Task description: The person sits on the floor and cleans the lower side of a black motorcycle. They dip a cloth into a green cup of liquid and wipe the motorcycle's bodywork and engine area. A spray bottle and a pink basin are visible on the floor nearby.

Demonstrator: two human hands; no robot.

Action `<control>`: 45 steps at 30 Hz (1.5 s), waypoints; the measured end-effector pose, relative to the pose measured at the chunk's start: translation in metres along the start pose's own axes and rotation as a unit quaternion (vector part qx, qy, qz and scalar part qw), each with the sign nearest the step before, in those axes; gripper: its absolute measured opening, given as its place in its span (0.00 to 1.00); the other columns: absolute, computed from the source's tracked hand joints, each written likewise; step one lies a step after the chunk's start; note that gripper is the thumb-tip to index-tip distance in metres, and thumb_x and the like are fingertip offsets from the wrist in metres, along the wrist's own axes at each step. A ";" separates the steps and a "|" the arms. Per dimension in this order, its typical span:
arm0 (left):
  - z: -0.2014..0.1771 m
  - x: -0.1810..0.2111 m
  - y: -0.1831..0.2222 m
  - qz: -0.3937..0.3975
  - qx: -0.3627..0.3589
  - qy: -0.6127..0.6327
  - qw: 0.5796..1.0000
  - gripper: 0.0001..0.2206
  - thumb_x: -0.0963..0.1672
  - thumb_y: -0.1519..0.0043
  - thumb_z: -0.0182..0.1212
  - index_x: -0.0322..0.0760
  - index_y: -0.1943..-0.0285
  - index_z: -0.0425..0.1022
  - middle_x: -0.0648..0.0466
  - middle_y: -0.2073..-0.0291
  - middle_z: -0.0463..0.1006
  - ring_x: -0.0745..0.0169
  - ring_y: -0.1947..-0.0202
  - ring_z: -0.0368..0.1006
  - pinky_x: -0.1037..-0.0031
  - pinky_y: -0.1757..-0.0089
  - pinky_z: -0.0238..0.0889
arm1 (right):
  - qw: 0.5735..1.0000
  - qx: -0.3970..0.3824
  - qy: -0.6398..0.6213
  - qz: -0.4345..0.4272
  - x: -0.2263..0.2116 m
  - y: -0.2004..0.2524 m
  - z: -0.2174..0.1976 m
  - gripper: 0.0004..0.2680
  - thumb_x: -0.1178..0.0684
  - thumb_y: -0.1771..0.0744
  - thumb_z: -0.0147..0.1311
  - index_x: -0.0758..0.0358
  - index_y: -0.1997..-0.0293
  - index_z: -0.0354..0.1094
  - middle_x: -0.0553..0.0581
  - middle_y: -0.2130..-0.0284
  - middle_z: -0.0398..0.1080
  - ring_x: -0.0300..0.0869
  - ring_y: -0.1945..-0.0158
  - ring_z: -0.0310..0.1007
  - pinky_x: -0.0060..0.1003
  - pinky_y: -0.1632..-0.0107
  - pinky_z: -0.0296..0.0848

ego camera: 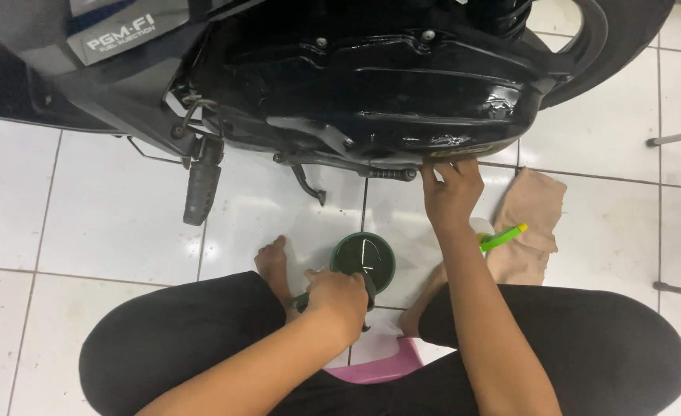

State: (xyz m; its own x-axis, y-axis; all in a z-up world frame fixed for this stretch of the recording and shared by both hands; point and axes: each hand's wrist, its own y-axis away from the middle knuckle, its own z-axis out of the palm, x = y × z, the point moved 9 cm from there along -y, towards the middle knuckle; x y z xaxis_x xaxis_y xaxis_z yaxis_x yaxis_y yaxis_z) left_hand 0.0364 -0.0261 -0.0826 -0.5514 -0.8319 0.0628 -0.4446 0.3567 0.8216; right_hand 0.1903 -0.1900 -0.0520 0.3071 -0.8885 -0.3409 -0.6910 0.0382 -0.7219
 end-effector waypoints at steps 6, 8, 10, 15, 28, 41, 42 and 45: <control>0.000 0.001 -0.002 -0.003 0.043 0.004 0.999 0.26 0.42 0.47 0.63 0.21 0.39 0.67 0.39 0.64 0.80 0.37 0.63 0.77 0.34 0.48 0.58 | 0.998 0.032 -0.014 0.049 0.022 0.005 -0.015 0.10 0.67 0.41 0.71 0.65 0.75 0.67 0.53 0.75 0.67 0.48 0.66 0.71 0.35 0.60 0.71; 0.010 0.001 -0.010 -0.007 0.051 0.003 0.999 0.25 0.42 0.47 0.63 0.22 0.41 0.69 0.40 0.65 0.80 0.38 0.64 0.77 0.34 0.49 0.59 | 0.998 0.039 -0.021 0.050 0.025 0.008 -0.013 0.10 0.68 0.41 0.70 0.64 0.75 0.68 0.53 0.75 0.67 0.48 0.66 0.71 0.35 0.60 0.71; 0.007 -0.001 -0.013 -0.008 0.061 -0.003 0.998 0.23 0.42 0.47 0.64 0.23 0.43 0.70 0.40 0.66 0.80 0.38 0.65 0.77 0.35 0.49 0.59 | 0.997 0.049 -0.024 0.054 0.025 0.012 -0.010 0.10 0.68 0.41 0.69 0.64 0.75 0.69 0.53 0.75 0.67 0.48 0.67 0.71 0.36 0.60 0.71; 0.020 -0.003 -0.015 -0.019 -0.068 -0.006 0.998 0.31 0.47 0.38 0.57 0.29 0.28 0.50 0.44 0.49 0.76 0.42 0.47 0.72 0.44 0.41 0.56 | 0.997 -0.015 -0.058 -0.039 -0.021 0.009 0.003 0.08 0.68 0.39 0.59 0.58 0.64 0.74 0.53 0.68 0.68 0.49 0.63 0.67 0.39 0.67 0.68; 0.018 -0.004 -0.027 -0.017 -0.067 -0.006 0.998 0.18 0.45 0.39 0.54 0.35 0.42 0.61 0.55 0.64 0.78 0.54 0.64 0.76 0.62 0.58 0.66 | 0.862 0.020 -0.235 0.449 0.067 0.032 -0.003 0.02 0.54 0.32 0.52 0.56 0.61 0.63 0.50 0.79 0.72 0.34 0.73 0.70 0.30 0.67 0.66; 0.019 -0.006 -0.040 -0.019 -0.087 0.012 0.996 0.22 0.53 0.38 0.59 0.37 0.45 0.62 0.56 0.65 0.76 0.54 0.64 0.75 0.66 0.65 0.65 | 0.910 0.023 -0.184 0.372 0.062 0.016 -0.009 0.01 0.57 0.33 0.50 0.58 0.61 0.63 0.52 0.74 0.68 0.39 0.72 0.66 0.34 0.68 0.65; 0.022 -0.007 -0.042 -0.017 -0.089 0.007 0.996 0.23 0.54 0.38 0.58 0.35 0.44 0.61 0.55 0.65 0.77 0.54 0.64 0.75 0.66 0.66 0.65 | 0.852 0.018 -0.220 0.476 0.078 0.026 -0.005 0.03 0.54 0.33 0.49 0.57 0.59 0.68 0.51 0.78 0.72 0.36 0.74 0.69 0.31 0.68 0.67; 0.019 -0.005 -0.041 -0.019 -0.091 -0.011 0.996 0.21 0.54 0.38 0.58 0.39 0.47 0.62 0.56 0.67 0.76 0.55 0.65 0.74 0.66 0.65 0.65 | 0.791 -0.006 -0.265 0.551 0.098 0.041 0.006 0.05 0.53 0.33 0.50 0.57 0.56 0.68 0.46 0.82 0.71 0.34 0.71 0.69 0.31 0.57 0.68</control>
State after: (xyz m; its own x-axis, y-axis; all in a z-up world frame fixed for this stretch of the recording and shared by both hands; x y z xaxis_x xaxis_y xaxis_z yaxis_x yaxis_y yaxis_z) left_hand 0.0441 -0.0286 -0.1269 -0.5524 -0.8334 0.0186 -0.3313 0.2399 0.9125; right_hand 0.1961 -0.2733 -0.1185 -0.2577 -0.0023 -0.9662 -0.7350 0.6496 0.1945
